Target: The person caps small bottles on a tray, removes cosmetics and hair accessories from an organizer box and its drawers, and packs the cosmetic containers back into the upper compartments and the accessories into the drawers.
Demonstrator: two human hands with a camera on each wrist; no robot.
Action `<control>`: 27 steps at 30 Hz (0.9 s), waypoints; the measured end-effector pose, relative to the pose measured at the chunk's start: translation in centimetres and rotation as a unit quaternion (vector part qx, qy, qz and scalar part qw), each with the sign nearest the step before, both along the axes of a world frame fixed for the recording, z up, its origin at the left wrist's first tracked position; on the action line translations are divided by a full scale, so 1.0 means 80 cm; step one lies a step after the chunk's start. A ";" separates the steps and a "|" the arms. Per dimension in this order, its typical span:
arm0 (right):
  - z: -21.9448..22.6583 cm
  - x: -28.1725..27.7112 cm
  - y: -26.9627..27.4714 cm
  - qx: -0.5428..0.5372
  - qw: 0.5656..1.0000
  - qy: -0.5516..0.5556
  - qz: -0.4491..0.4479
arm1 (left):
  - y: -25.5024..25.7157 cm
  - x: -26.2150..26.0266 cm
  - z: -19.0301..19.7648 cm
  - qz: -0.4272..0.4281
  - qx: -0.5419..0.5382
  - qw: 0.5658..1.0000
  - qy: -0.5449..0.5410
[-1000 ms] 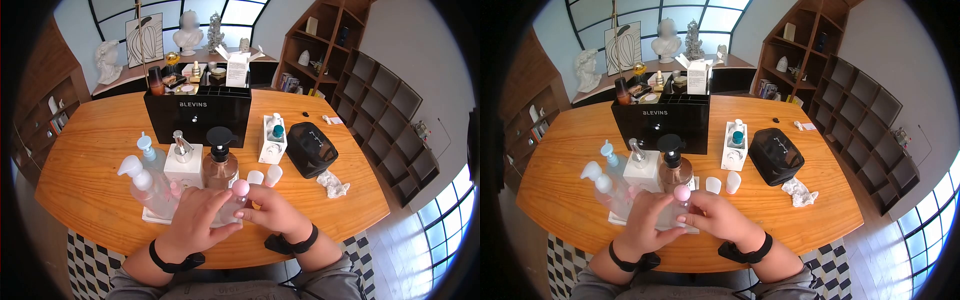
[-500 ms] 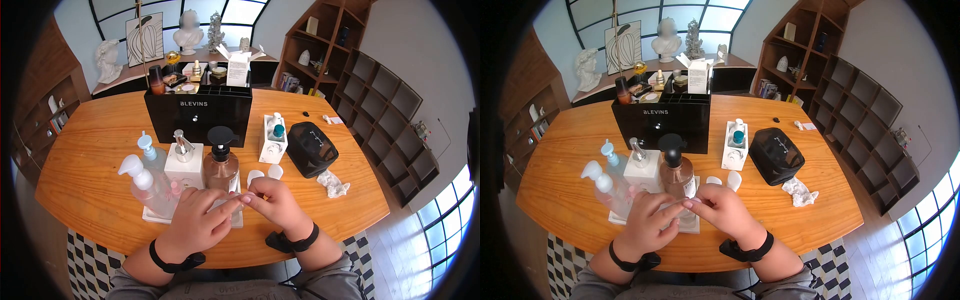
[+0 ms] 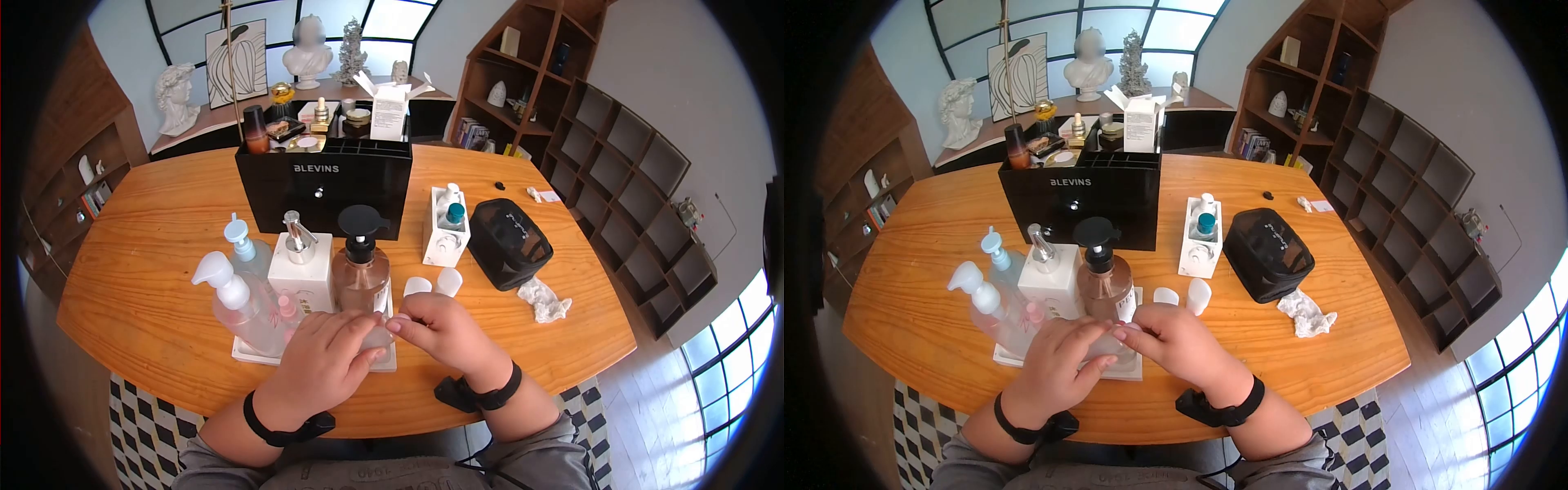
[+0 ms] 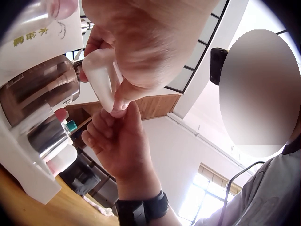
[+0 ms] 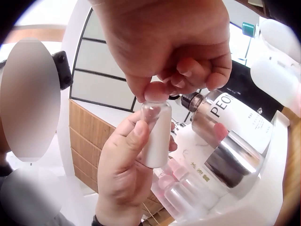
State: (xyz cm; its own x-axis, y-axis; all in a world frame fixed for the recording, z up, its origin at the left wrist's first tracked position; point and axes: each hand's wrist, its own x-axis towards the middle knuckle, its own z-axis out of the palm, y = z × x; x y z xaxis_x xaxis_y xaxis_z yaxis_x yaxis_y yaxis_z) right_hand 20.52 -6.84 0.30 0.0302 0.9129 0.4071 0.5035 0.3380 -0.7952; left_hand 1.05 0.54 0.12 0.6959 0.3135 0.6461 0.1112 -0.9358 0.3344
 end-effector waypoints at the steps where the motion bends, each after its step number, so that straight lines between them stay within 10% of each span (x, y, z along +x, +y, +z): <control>1: -0.001 0.000 0.001 0.003 1.000 -0.003 0.002 | 0.000 0.000 0.000 0.001 0.000 1.000 0.000; 27: 0.011 -0.005 -0.005 0.069 0.997 0.025 0.033 | 0.008 -0.001 -0.005 -0.011 -0.062 0.997 -0.042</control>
